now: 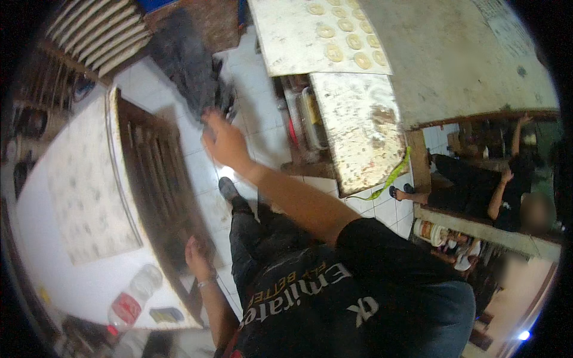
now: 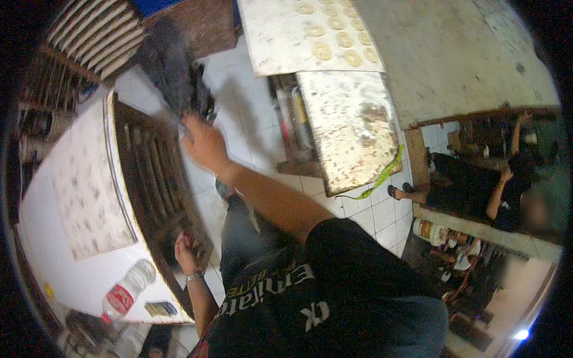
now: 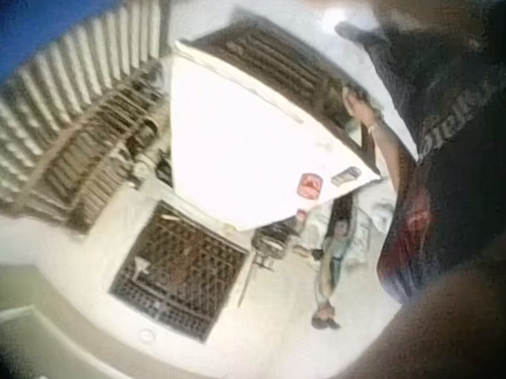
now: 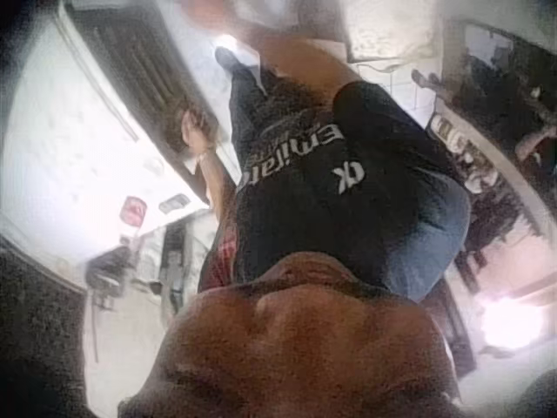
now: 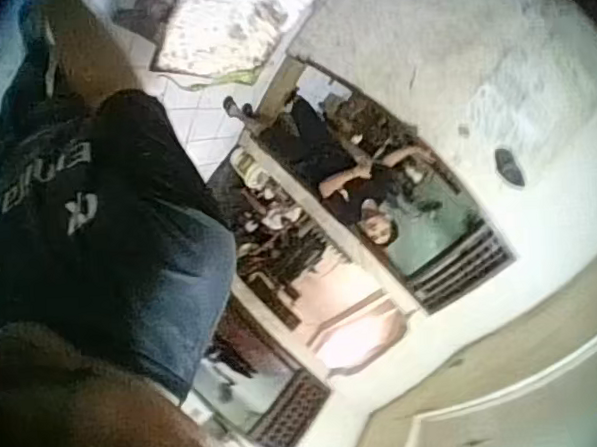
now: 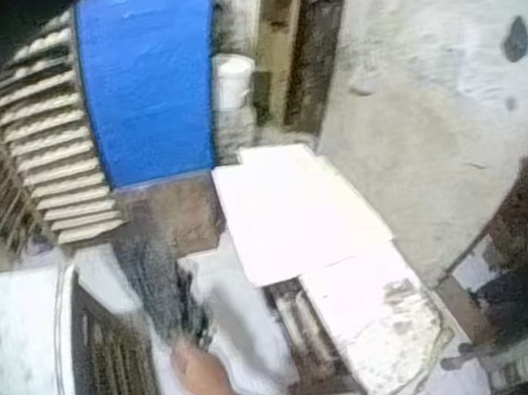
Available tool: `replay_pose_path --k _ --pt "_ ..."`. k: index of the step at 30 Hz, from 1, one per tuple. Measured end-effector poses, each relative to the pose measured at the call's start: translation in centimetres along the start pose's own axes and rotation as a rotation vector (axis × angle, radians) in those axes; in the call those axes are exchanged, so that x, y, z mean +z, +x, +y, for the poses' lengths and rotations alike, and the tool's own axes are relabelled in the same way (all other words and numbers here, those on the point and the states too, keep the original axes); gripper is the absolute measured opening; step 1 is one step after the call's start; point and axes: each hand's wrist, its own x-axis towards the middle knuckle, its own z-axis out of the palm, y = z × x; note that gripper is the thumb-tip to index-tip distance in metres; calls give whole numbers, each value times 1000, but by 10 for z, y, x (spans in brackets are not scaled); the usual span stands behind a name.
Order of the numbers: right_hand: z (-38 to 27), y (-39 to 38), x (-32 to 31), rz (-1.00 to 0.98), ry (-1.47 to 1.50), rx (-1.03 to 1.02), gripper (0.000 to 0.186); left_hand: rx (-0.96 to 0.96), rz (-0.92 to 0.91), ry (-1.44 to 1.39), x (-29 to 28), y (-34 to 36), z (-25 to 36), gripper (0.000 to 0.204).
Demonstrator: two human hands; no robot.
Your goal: The person places a tray of dough rings into a wooden rack, shapes dough into rings by hand on a table, and moves a small wooden workstation.
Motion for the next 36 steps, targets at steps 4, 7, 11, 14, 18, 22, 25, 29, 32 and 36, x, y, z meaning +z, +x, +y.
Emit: replay_pose_path --k 4,7,11,14,18,22,25,29,32,36 --pt "110 -183 -45 -1265 -466 79 38 135 -101 263 94 -8 66 37" --pt "142 -208 -115 -1322 -357 237 33 245 -173 434 33 114 9 52" --pt "73 -114 -140 -1076 22 259 34 -5 -442 585 154 11 97 76" --pt "-5 -46 -157 -1020 500 200 58 52 -712 514 216 -3 103 75" --pt "37 7 -102 -477 1123 872 67 -260 -953 -301 303 -25 132 61" --pt "62 -13 -56 304 864 886 64 -444 -934 -418 321 -29 146 63" --pt "25 -17 -31 117 770 813 59 -409 -975 -332 327 69 139 63" --pt "1 -10 -22 -25 629 721 53 -566 -1218 -349 317 59 183 44" --pt "-7 -11 -38 -36 556 698 48 -345 -1002 -113 323 46 190 54" --pt "-13 -7 -50 14 447 665 42 -3 -922 -179 336 79 152 51"
